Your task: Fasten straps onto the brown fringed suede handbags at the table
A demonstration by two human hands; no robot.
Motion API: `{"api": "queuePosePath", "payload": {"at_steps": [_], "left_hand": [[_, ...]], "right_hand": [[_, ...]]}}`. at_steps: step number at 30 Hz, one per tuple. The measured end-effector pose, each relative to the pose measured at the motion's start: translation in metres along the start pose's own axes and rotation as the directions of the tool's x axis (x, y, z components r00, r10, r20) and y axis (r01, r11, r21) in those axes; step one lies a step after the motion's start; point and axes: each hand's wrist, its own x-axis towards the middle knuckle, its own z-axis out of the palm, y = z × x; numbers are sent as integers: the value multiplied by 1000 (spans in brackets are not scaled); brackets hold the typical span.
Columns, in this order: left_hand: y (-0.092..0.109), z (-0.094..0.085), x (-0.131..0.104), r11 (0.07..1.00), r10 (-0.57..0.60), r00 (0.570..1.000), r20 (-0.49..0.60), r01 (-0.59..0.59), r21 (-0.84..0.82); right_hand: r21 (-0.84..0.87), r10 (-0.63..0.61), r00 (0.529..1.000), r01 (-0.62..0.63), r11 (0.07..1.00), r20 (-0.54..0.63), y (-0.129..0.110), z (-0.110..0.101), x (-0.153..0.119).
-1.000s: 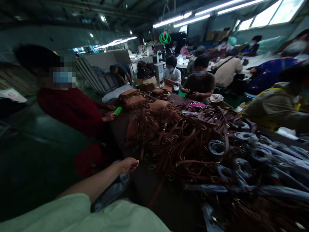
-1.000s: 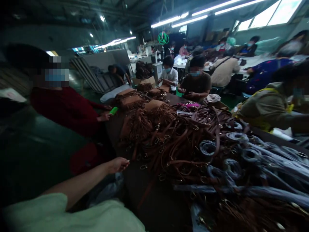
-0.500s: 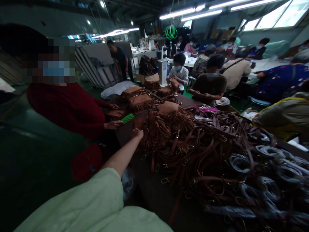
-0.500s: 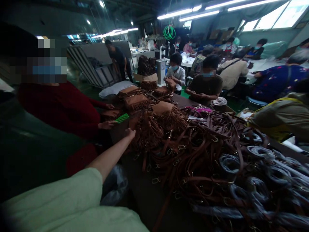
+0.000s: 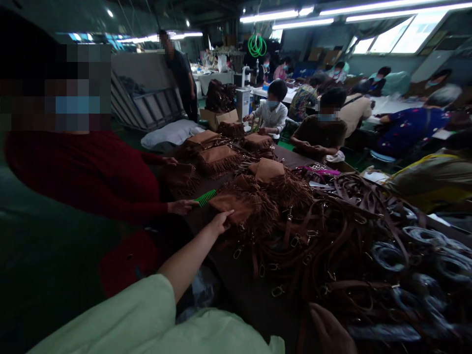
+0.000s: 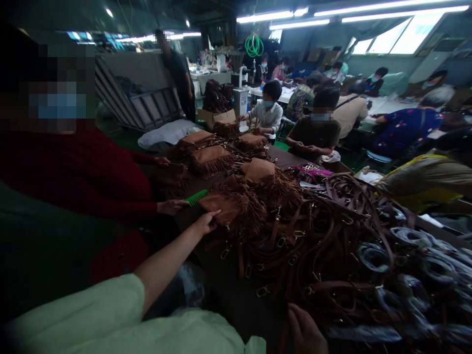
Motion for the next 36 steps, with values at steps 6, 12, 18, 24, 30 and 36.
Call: {"api": "queuePosePath", "payload": {"at_steps": [6,12,18,24,30,36], "left_hand": [[-40,39,-96,979,-101,917,387,161,-127],[-100,61,-172,974,-187,811,555,81,210],[-127,66,-197,900,-407,413,815,28,436],[-152,70,-195,835,-455,405,793,-116,539],[-182,70,-184,541,-378,499,780,-565,623],[-165,22,-127,-50,-78,757,649,-653,756]], "right_hand": [[125,-84,985,103,987,-151,-94,41,9],[424,212,976,-171,889,-53,-100,29,-9],[750,472,880,-348,562,54,-63,32,-47],[773,464,843,-479,417,272,-46,19,-66],[755,502,834,-477,450,228,-18,18,-72],[849,694,708,-443,288,134,26,16,-77]]}}
